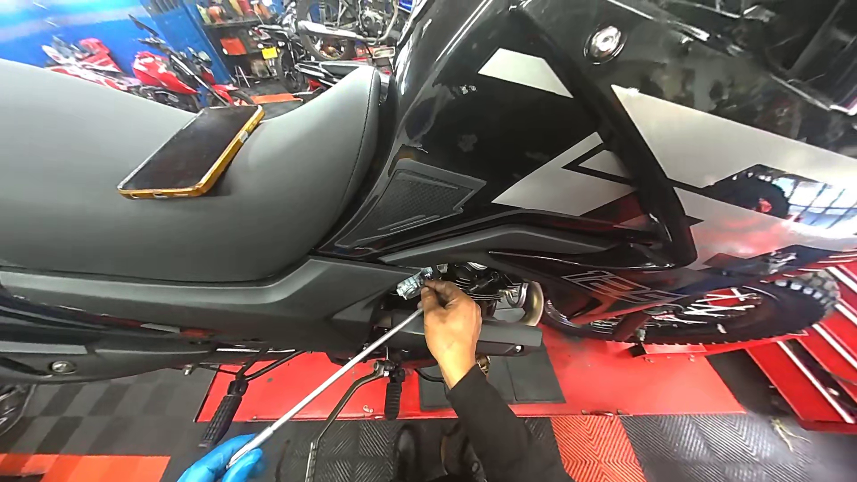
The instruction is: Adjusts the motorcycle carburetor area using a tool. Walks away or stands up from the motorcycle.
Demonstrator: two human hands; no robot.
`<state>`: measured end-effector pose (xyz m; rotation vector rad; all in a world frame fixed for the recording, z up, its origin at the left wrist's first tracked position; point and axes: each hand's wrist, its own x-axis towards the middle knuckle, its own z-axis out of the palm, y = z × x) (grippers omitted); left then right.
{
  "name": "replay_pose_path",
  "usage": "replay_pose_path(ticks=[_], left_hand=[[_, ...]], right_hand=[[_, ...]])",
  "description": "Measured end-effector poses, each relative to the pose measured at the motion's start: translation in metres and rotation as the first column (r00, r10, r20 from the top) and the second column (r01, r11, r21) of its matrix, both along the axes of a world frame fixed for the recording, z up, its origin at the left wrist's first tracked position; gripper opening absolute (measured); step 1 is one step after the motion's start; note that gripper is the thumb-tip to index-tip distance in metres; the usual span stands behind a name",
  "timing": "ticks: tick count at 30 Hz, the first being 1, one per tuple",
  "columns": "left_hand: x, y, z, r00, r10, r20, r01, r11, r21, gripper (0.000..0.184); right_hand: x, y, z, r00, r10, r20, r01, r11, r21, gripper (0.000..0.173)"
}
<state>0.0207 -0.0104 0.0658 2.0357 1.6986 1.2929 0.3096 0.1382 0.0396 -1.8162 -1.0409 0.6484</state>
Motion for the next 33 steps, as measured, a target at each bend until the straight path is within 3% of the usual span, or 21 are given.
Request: replay_pose_path(ticks=[33], left_hand=[[0.004,-0.0006,-0.0009,0.998,0.07,-0.006,-0.07,0.998,-0.01,0.033]], right_hand=[[0.0006,-0.0015,-0.0006,1.0,0.017,0.021,-0.017,1.0,0.01,0.014]])
